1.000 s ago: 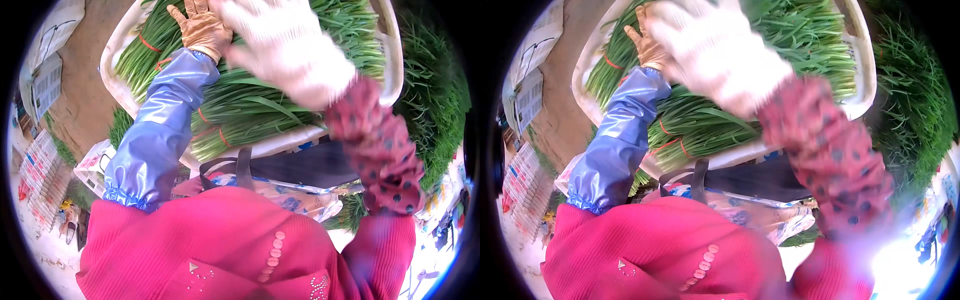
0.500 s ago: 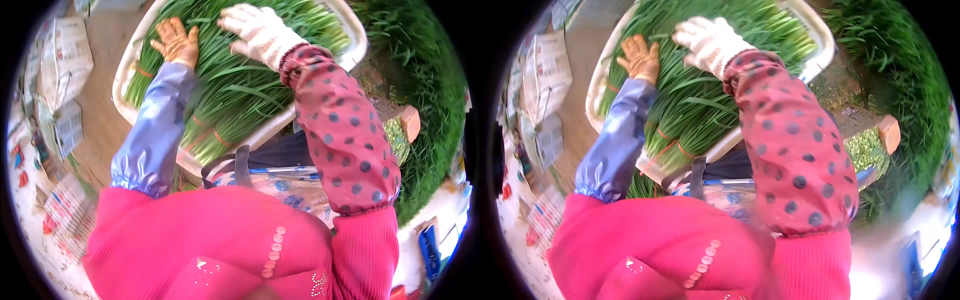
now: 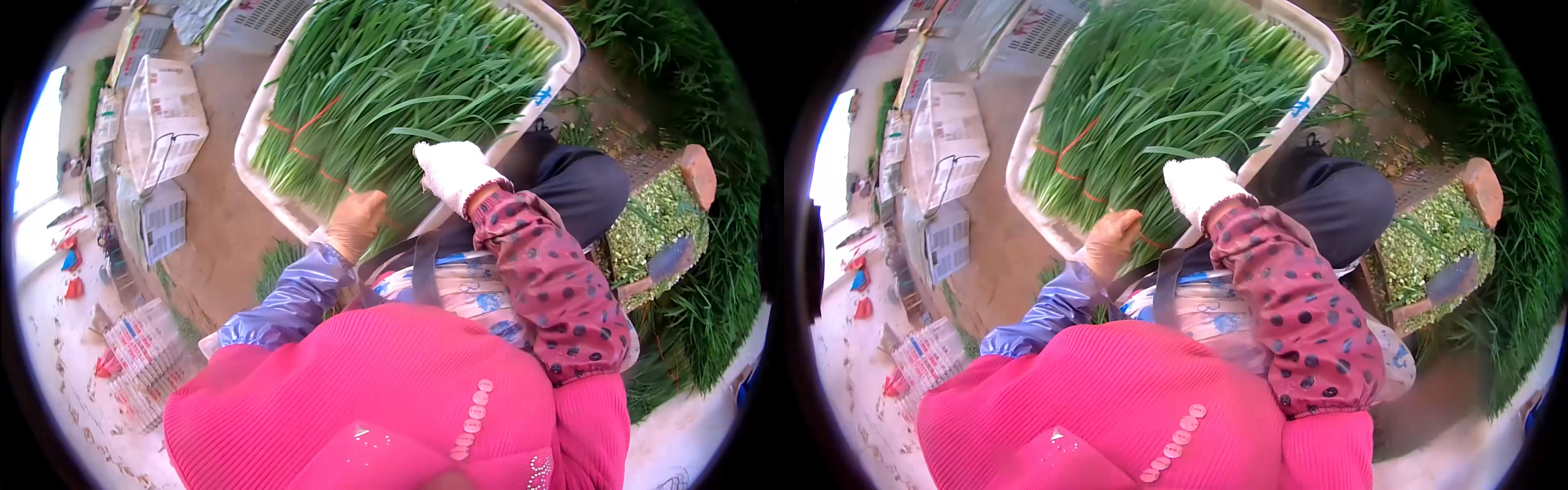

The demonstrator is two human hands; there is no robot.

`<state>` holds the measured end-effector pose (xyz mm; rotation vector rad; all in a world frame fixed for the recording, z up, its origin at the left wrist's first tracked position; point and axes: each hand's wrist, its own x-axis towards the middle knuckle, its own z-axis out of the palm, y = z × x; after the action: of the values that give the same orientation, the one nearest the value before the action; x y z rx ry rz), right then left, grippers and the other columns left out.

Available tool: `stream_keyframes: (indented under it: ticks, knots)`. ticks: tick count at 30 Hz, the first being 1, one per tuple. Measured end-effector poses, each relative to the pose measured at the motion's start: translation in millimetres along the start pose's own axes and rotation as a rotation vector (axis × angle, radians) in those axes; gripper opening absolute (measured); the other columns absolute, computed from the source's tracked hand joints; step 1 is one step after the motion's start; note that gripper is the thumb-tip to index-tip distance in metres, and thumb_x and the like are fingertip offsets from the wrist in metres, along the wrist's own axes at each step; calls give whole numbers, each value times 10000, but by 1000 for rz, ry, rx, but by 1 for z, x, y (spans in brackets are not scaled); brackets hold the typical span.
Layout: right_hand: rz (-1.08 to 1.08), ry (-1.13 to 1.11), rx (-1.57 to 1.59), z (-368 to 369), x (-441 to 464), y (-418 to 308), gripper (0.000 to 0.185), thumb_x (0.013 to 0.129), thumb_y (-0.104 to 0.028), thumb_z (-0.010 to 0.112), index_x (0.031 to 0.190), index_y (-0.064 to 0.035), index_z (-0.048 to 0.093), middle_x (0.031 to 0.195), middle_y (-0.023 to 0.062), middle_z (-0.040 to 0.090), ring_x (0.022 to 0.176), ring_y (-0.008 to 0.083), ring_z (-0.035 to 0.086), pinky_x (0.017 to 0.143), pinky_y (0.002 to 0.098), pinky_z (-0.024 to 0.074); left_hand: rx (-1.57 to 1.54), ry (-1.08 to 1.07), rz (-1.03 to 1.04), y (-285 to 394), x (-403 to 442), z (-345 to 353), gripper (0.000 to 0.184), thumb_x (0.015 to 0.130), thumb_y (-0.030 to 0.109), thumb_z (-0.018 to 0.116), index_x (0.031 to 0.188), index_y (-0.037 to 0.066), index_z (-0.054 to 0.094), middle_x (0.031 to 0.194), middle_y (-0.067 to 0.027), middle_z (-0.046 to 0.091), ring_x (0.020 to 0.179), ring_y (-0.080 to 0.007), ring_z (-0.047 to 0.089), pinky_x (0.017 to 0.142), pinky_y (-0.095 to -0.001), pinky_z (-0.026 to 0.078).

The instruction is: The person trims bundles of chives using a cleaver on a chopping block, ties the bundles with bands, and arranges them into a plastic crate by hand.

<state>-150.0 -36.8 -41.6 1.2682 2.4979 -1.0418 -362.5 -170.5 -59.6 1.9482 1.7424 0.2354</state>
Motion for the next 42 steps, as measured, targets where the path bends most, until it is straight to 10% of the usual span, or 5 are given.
stream_keyframes:
  ticks: [14, 21, 28, 36, 42]
  knots:
    - [322, 423, 143, -36, 17, 40, 160, 902, -239, 626, 940, -90, 670, 906, 153, 694, 875, 366, 665, 797, 446, 538, -196, -300, -496, 18, 10, 14, 573, 854, 302, 775, 1295, 23, 537, 1260, -171, 633, 1123, -297, 642, 960, -384, 507]
    - [-128, -37, -49, 29, 23, -18, 237, 855, -171, 641, 1091, -150, 660, 985, 135, 702, 901, 355, 681, 804, 455, 554, -248, -309, -513, 13, 13, 15, 597, 826, 283, 800, 1282, 3, 536, 1235, -171, 650, 1128, -297, 646, 943, -379, 518]
    - [170, 653, 242, -26, 9, 34, 158, 882, -211, 633, 924, -66, 681, 887, 187, 686, 875, 372, 669, 775, 448, 531, -222, -290, -485, 8, 14, 24, 572, 816, 225, 808, 1278, 11, 548, 1198, -166, 670, 1097, -302, 660, 923, -383, 526]
    - [202, -199, -267, -14, -5, 12, 268, 816, -276, 698, 946, -52, 766, 916, 160, 736, 908, 332, 720, 812, 425, 565, 127, -464, -435, 54, 30, -10, 372, 867, 329, 656, 1087, 39, 579, 1022, -202, 683, 986, -397, 661, 840, -483, 526]
    - [258, 256, -63, -38, -13, 33, 339, 887, -355, 632, 934, -33, 730, 948, 218, 702, 938, 386, 667, 828, 455, 530, 383, 38, 119, 59, 42, 0, 636, 820, 442, 701, 1323, 103, 514, 1441, -193, 472, 1359, -352, 437, 1062, -572, 362]
